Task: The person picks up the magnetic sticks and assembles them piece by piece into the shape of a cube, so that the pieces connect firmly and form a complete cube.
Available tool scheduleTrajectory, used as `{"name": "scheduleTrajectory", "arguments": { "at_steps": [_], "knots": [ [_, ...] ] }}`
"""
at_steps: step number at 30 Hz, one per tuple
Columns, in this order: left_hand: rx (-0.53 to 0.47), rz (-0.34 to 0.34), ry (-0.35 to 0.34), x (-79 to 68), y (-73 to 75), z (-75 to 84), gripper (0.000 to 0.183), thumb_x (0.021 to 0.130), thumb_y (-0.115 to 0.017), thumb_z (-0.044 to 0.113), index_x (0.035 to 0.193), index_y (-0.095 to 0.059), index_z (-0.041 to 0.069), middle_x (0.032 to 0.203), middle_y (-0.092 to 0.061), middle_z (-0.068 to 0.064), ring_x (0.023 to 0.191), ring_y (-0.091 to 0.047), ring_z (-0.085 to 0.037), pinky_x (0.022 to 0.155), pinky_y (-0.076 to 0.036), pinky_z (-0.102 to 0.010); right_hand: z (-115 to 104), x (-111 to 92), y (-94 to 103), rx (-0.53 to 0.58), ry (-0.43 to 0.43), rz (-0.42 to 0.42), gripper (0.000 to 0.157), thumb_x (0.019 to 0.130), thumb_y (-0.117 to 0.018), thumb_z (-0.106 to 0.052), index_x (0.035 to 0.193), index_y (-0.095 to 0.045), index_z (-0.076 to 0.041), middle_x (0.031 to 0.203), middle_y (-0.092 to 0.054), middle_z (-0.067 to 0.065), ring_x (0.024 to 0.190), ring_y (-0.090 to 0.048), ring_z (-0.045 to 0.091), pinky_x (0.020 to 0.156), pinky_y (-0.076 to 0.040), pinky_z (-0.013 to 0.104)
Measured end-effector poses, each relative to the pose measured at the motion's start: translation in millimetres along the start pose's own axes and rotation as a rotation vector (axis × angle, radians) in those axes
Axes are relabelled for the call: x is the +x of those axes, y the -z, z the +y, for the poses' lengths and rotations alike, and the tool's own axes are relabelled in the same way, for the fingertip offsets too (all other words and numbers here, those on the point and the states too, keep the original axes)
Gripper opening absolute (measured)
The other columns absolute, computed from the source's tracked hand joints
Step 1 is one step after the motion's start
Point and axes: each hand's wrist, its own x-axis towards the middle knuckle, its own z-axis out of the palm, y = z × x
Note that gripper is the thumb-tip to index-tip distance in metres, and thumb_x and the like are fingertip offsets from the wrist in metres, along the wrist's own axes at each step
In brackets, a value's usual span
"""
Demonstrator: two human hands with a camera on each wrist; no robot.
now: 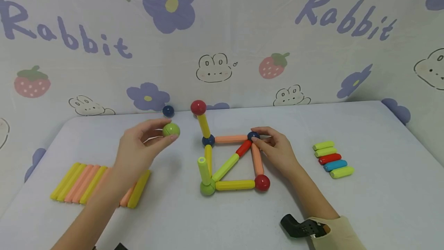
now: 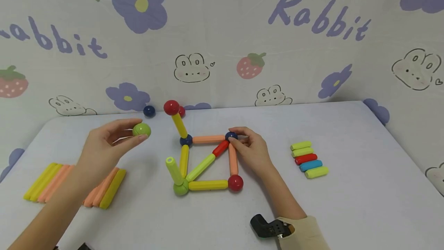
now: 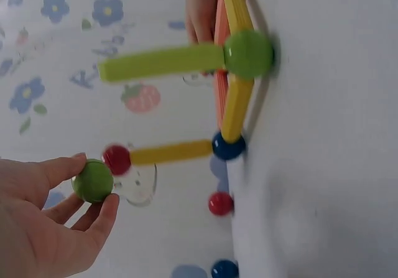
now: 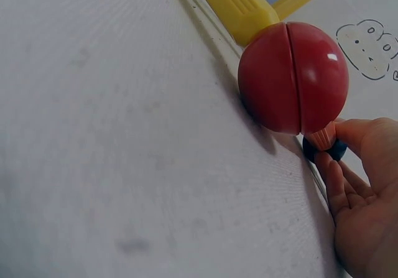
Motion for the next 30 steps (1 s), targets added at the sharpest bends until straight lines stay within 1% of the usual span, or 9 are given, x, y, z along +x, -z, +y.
{"name": "scheduleTrajectory", "arguments": {
  "at_steps": [2, 6, 8, 12, 17, 22, 26, 30],
  "knots": [
    [-0.030, -0.020, -0.038, -10.2, -7.1, 7.3, 0.044, 0.096, -0.079, 0.009, 0.138, -0.067, 0.005, 0.130, -0.070, -0.012, 0.114, -0.070, -0.017, 0.095, -0.056, -0.017, 0.4, -0.1, 0.1, 0.001, 0.003, 0.000, 0.037, 0.106, -0.064, -0.017, 0.142, -0.063, -0.007, 0.141, -0.061, 0.019, 0.103, -0.063, 0.027, 0.073, -0.054, 0.018],
    [-0.055, -0.059, -0.135, -27.4, -19.5, 19.1, 0.042, 0.092, -0.081, 0.003, 0.132, -0.070, 0.004, 0.126, -0.072, -0.010, 0.113, -0.070, -0.021, 0.097, -0.057, -0.021, 1.2, 0.2, 0.4, 0.008, 0.007, -0.001, 0.037, 0.106, -0.064, -0.016, 0.142, -0.063, -0.007, 0.141, -0.061, 0.019, 0.103, -0.062, 0.027, 0.073, -0.054, 0.018],
    [-0.057, -0.071, -0.186, -33.0, -25.2, 22.3, 0.041, 0.090, -0.082, 0.001, 0.130, -0.071, 0.003, 0.124, -0.072, -0.009, 0.113, -0.070, -0.022, 0.099, -0.057, -0.023, 1.3, 0.3, 0.3, 0.011, 0.009, -0.002, 0.037, 0.106, -0.064, -0.016, 0.142, -0.063, -0.007, 0.141, -0.061, 0.019, 0.103, -0.062, 0.027, 0.073, -0.054, 0.017],
    [-0.064, -0.087, -0.232, -36.8, -35.3, 24.5, 0.042, 0.088, -0.083, -0.002, 0.128, -0.072, 0.003, 0.123, -0.073, -0.008, 0.111, -0.071, -0.022, 0.098, -0.058, -0.027, 2.0, 0.1, 0.9, 0.010, 0.009, 0.000, 0.037, 0.107, -0.064, -0.016, 0.142, -0.063, -0.006, 0.141, -0.061, 0.019, 0.102, -0.062, 0.027, 0.073, -0.054, 0.017],
    [-0.069, -0.104, -0.239, -34.4, -43.4, 22.2, 0.042, 0.088, -0.082, -0.004, 0.128, -0.072, 0.003, 0.121, -0.073, -0.009, 0.110, -0.071, -0.022, 0.098, -0.059, -0.027, 3.5, 0.0, 1.7, 0.015, 0.010, 0.000, 0.036, 0.106, -0.064, -0.015, 0.142, -0.063, -0.006, 0.141, -0.061, 0.019, 0.104, -0.063, 0.028, 0.074, -0.054, 0.017],
    [-0.067, -0.103, -0.240, -34.3, -44.7, 21.3, 0.041, 0.088, -0.082, -0.003, 0.128, -0.072, 0.003, 0.121, -0.073, -0.009, 0.110, -0.071, -0.023, 0.098, -0.059, -0.028, 4.4, 0.5, 1.3, 0.012, 0.006, 0.001, 0.037, 0.106, -0.064, -0.016, 0.142, -0.063, -0.007, 0.141, -0.061, 0.019, 0.104, -0.063, 0.028, 0.075, -0.054, 0.017],
    [-0.067, -0.105, -0.226, -35.6, -40.9, 20.6, 0.043, 0.088, -0.083, -0.001, 0.130, -0.072, 0.005, 0.125, -0.073, -0.008, 0.113, -0.070, -0.023, 0.099, -0.058, -0.027, 4.2, 0.8, 0.8, 0.013, 0.007, 0.002, 0.036, 0.106, -0.064, -0.016, 0.142, -0.064, -0.007, 0.141, -0.061, 0.019, 0.103, -0.063, 0.028, 0.074, -0.054, 0.017],
    [-0.069, -0.076, -0.210, -40.1, -30.4, 18.0, 0.040, 0.091, -0.082, 0.003, 0.130, -0.072, 0.005, 0.128, -0.072, -0.007, 0.116, -0.070, -0.022, 0.099, -0.057, -0.025, 3.8, 1.0, 0.4, 0.019, 0.010, 0.001, 0.036, 0.106, -0.064, -0.015, 0.141, -0.064, -0.006, 0.140, -0.061, 0.019, 0.103, -0.063, 0.028, 0.074, -0.054, 0.017]
  ]
}}
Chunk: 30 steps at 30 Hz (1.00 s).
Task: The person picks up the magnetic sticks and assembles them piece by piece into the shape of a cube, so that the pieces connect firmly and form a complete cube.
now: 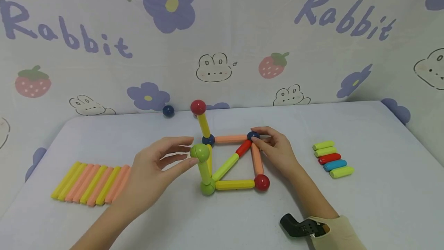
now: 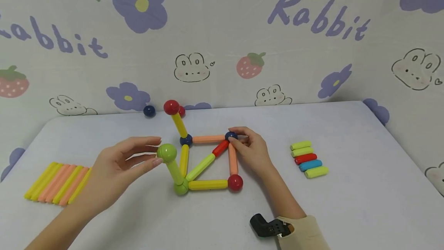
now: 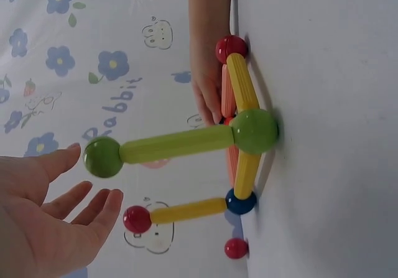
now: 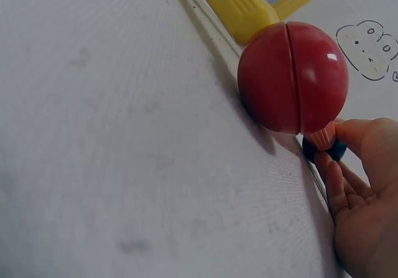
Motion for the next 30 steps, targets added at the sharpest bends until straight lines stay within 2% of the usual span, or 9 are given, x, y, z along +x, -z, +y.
{"name": "scheduleTrajectory", "arguments": {
  "at_steps": [4, 9, 11, 14, 16, 19, 22, 25, 30],
  "knots": [
    [0.026, 0.054, 0.059, -7.4, 15.5, -5.9, 0.038, 0.093, -0.080, 0.006, 0.131, -0.072, 0.005, 0.129, -0.072, -0.009, 0.114, -0.069, -0.011, 0.097, -0.057, -0.020, -0.9, -0.2, -0.6, -0.002, 0.000, 0.000, 0.036, 0.106, -0.064, -0.015, 0.142, -0.063, -0.006, 0.140, -0.061, 0.019, 0.102, -0.063, 0.027, 0.073, -0.054, 0.017],
    [0.108, 0.102, 0.184, -16.4, 36.0, -26.5, 0.039, 0.097, -0.078, 0.012, 0.134, -0.070, 0.004, 0.132, -0.071, -0.012, 0.111, -0.067, 0.001, 0.093, -0.054, -0.012, -1.6, -0.3, -0.5, -0.007, -0.003, 0.003, 0.036, 0.106, -0.064, -0.015, 0.141, -0.064, -0.006, 0.140, -0.061, 0.019, 0.101, -0.062, 0.027, 0.072, -0.053, 0.017],
    [0.153, 0.098, 0.244, -21.4, 43.3, -35.4, 0.041, 0.099, -0.077, 0.017, 0.137, -0.069, 0.005, 0.135, -0.070, -0.012, 0.114, -0.067, -0.002, 0.093, -0.052, -0.008, -1.9, -0.5, -0.5, -0.005, -0.001, 0.004, 0.036, 0.106, -0.064, -0.015, 0.141, -0.064, -0.006, 0.139, -0.061, 0.019, 0.101, -0.062, 0.027, 0.072, -0.053, 0.017],
    [0.198, 0.087, 0.326, -30.0, 51.6, -47.1, 0.044, 0.101, -0.075, 0.024, 0.140, -0.066, 0.005, 0.139, -0.068, -0.013, 0.122, -0.067, -0.015, 0.092, -0.049, -0.005, -2.0, -0.9, -0.1, -0.002, -0.001, 0.004, 0.036, 0.106, -0.064, -0.014, 0.141, -0.064, -0.006, 0.139, -0.061, 0.019, 0.101, -0.062, 0.027, 0.072, -0.053, 0.017],
    [0.219, 0.078, 0.358, -35.1, 55.2, -54.0, 0.048, 0.101, -0.075, 0.027, 0.141, -0.064, 0.004, 0.142, -0.067, -0.014, 0.128, -0.065, -0.025, 0.092, -0.048, -0.004, -1.8, -1.0, 0.2, -0.001, 0.000, 0.003, 0.036, 0.106, -0.064, -0.014, 0.141, -0.064, -0.006, 0.140, -0.061, 0.019, 0.101, -0.062, 0.027, 0.072, -0.053, 0.017],
    [0.234, 0.062, 0.379, -41.1, 58.7, -62.3, 0.052, 0.100, -0.075, 0.029, 0.143, -0.063, 0.001, 0.144, -0.065, -0.016, 0.133, -0.062, -0.033, 0.097, -0.052, -0.010, -1.6, -1.3, 0.6, -0.003, 0.002, 0.003, 0.036, 0.106, -0.064, -0.015, 0.141, -0.064, -0.006, 0.140, -0.061, 0.019, 0.102, -0.063, 0.028, 0.073, -0.053, 0.017],
    [0.278, 0.033, 0.399, -45.0, 59.3, -68.4, 0.056, 0.100, -0.075, 0.033, 0.144, -0.062, 0.002, 0.146, -0.064, -0.016, 0.134, -0.061, -0.036, 0.101, -0.056, -0.023, -1.5, -1.4, 0.7, -0.007, 0.004, 0.003, 0.036, 0.106, -0.064, -0.015, 0.141, -0.064, -0.006, 0.140, -0.061, 0.019, 0.103, -0.063, 0.028, 0.073, -0.053, 0.017],
    [0.281, 0.006, 0.431, -47.9, 57.0, -72.3, 0.060, 0.101, -0.074, 0.036, 0.147, -0.059, 0.000, 0.148, -0.062, -0.017, 0.136, -0.060, -0.036, 0.107, -0.055, -0.035, -1.1, -1.1, 0.6, -0.010, 0.005, 0.005, 0.036, 0.106, -0.064, -0.015, 0.141, -0.064, -0.006, 0.140, -0.061, 0.019, 0.103, -0.063, 0.028, 0.074, -0.054, 0.017],
    [0.237, 0.011, 0.426, -51.0, 51.3, -77.0, 0.057, 0.100, -0.075, 0.030, 0.145, -0.059, -0.002, 0.148, -0.060, -0.019, 0.135, -0.060, -0.035, 0.106, -0.055, -0.029, -0.3, -0.5, 0.1, -0.005, 0.010, 0.005, 0.036, 0.106, -0.065, -0.014, 0.140, -0.064, -0.005, 0.139, -0.062, 0.019, 0.102, -0.063, 0.028, 0.074, -0.054, 0.017]
  ]
}}
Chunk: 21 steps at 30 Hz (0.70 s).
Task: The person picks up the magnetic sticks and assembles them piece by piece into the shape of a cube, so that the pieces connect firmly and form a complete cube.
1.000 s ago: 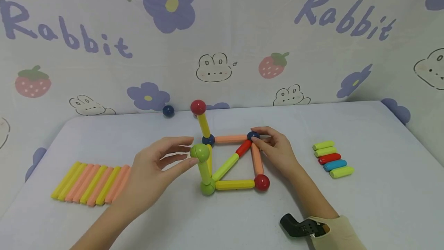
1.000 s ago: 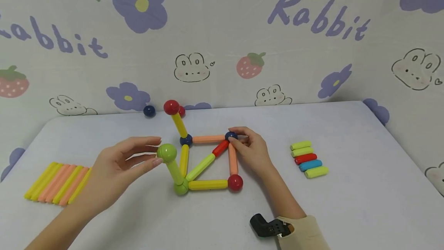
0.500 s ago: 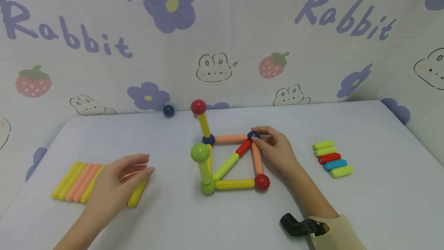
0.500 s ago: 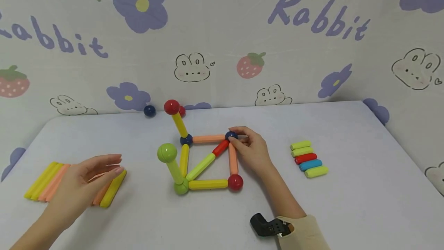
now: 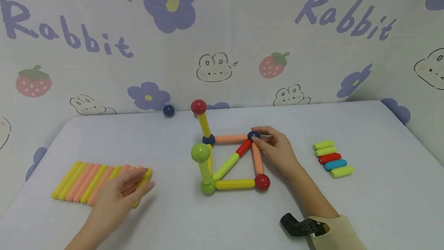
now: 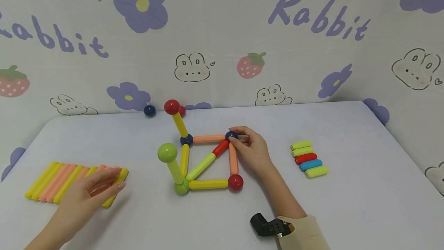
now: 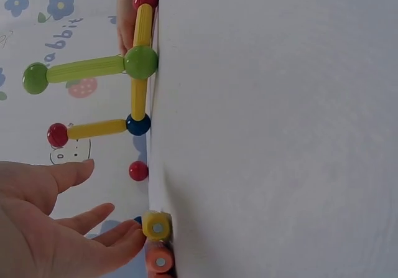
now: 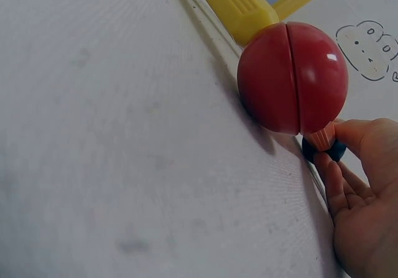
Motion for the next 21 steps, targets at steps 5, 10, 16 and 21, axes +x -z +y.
{"name": "scheduleTrajectory", "arguments": {
  "at_steps": [5, 10, 16, 21],
  "knots": [
    [-0.030, -0.029, 0.011, 5.2, -4.7, -3.4, 0.047, 0.100, -0.075, 0.017, 0.142, -0.063, 0.000, 0.147, -0.060, -0.019, 0.130, -0.063, -0.034, 0.101, -0.057, -0.026, 0.1, 0.2, 0.1, -0.003, -0.006, 0.000, 0.036, 0.106, -0.065, -0.013, 0.141, -0.064, -0.005, 0.140, -0.062, 0.019, 0.103, -0.063, 0.028, 0.074, -0.053, 0.016],
    [-0.001, -0.041, -0.006, 11.8, -11.3, -7.1, 0.044, 0.094, -0.079, 0.006, 0.135, -0.068, -0.001, 0.136, -0.068, -0.019, 0.116, -0.070, -0.029, 0.091, -0.061, -0.026, -0.1, 0.3, -0.4, 0.005, -0.008, -0.002, 0.036, 0.106, -0.065, -0.013, 0.141, -0.064, -0.005, 0.139, -0.061, 0.019, 0.102, -0.063, 0.027, 0.074, -0.053, 0.017],
    [0.098, -0.051, -0.021, 15.6, -17.8, -7.3, 0.041, 0.090, -0.083, 0.007, 0.129, -0.072, 0.002, 0.118, -0.074, -0.009, 0.095, -0.067, -0.017, 0.076, -0.058, -0.021, -1.2, -0.3, -1.2, 0.009, -0.009, -0.003, 0.036, 0.106, -0.065, -0.014, 0.141, -0.064, -0.005, 0.140, -0.061, 0.020, 0.103, -0.063, 0.026, 0.073, -0.053, 0.017],
    [0.138, -0.061, -0.053, 15.9, -17.0, -4.3, 0.040, 0.090, -0.082, 0.006, 0.129, -0.072, 0.003, 0.113, -0.073, -0.006, 0.090, -0.065, -0.015, 0.070, -0.056, -0.021, -1.2, -0.3, -0.8, 0.009, -0.004, -0.002, 0.036, 0.106, -0.065, -0.014, 0.141, -0.064, -0.005, 0.140, -0.061, 0.020, 0.101, -0.062, 0.026, 0.072, -0.053, 0.017]
  ]
}}
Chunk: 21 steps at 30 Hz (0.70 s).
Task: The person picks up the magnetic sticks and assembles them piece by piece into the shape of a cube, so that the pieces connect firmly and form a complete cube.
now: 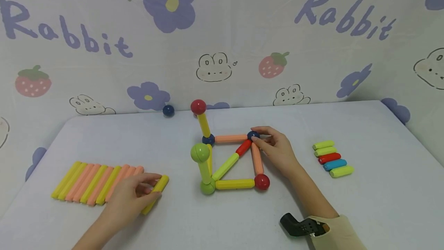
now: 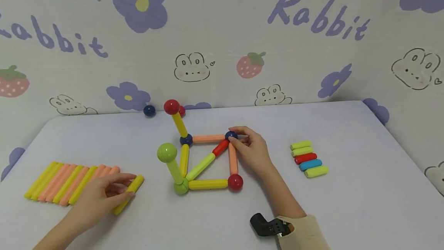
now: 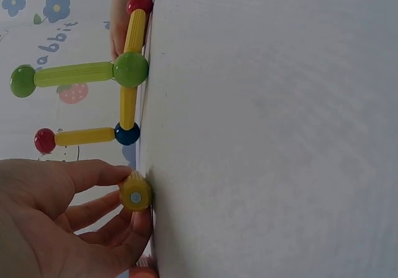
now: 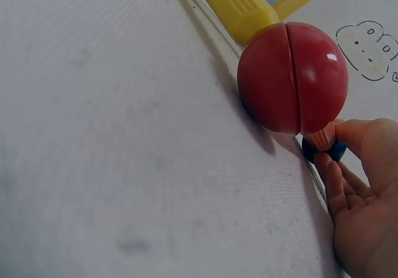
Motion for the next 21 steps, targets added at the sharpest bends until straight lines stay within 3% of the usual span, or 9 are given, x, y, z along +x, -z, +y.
{"name": "scheduleTrajectory", "arguments": {
  "at_steps": [5, 11, 16, 21],
  "knots": [
    [-0.002, -0.027, 0.013, 1.8, 2.3, 6.9, 0.041, 0.093, -0.078, 0.008, 0.134, -0.071, 0.006, 0.117, -0.073, -0.006, 0.095, -0.069, -0.017, 0.074, -0.058, -0.023, 0.0, -0.5, 0.7, 0.003, -0.005, 0.000, 0.036, 0.106, -0.064, -0.014, 0.141, -0.064, -0.005, 0.140, -0.061, 0.019, 0.103, -0.063, 0.027, 0.073, -0.053, 0.017],
    [-0.124, -0.055, 0.072, 9.0, 6.7, 21.4, 0.047, 0.099, -0.075, 0.016, 0.143, -0.064, 0.006, 0.129, -0.070, -0.016, 0.106, -0.071, -0.023, 0.079, -0.060, -0.028, -0.3, -0.6, 0.7, 0.009, -0.007, -0.002, 0.036, 0.106, -0.064, -0.014, 0.141, -0.064, -0.005, 0.140, -0.060, 0.020, 0.104, -0.062, 0.028, 0.074, -0.053, 0.017],
    [-0.298, -0.014, 0.095, 16.0, 14.8, 37.2, 0.054, 0.103, -0.069, 0.016, 0.153, -0.052, 0.005, 0.139, -0.063, -0.021, 0.107, -0.072, -0.018, 0.086, -0.062, -0.025, -0.4, -0.2, 0.0, 0.004, -0.005, -0.004, 0.036, 0.106, -0.065, -0.014, 0.141, -0.063, -0.005, 0.140, -0.061, 0.019, 0.103, -0.063, 0.027, 0.073, -0.053, 0.017],
    [-0.565, 0.011, 0.128, 23.9, 21.8, 60.5, 0.060, 0.106, -0.063, 0.015, 0.161, -0.040, 0.008, 0.145, -0.053, -0.017, 0.110, -0.067, -0.009, 0.095, -0.060, -0.026, -0.3, -0.3, 0.4, 0.003, -0.010, -0.002, 0.036, 0.106, -0.064, -0.014, 0.141, -0.064, -0.005, 0.141, -0.060, 0.019, 0.103, -0.063, 0.027, 0.073, -0.054, 0.017]
  ]
}}
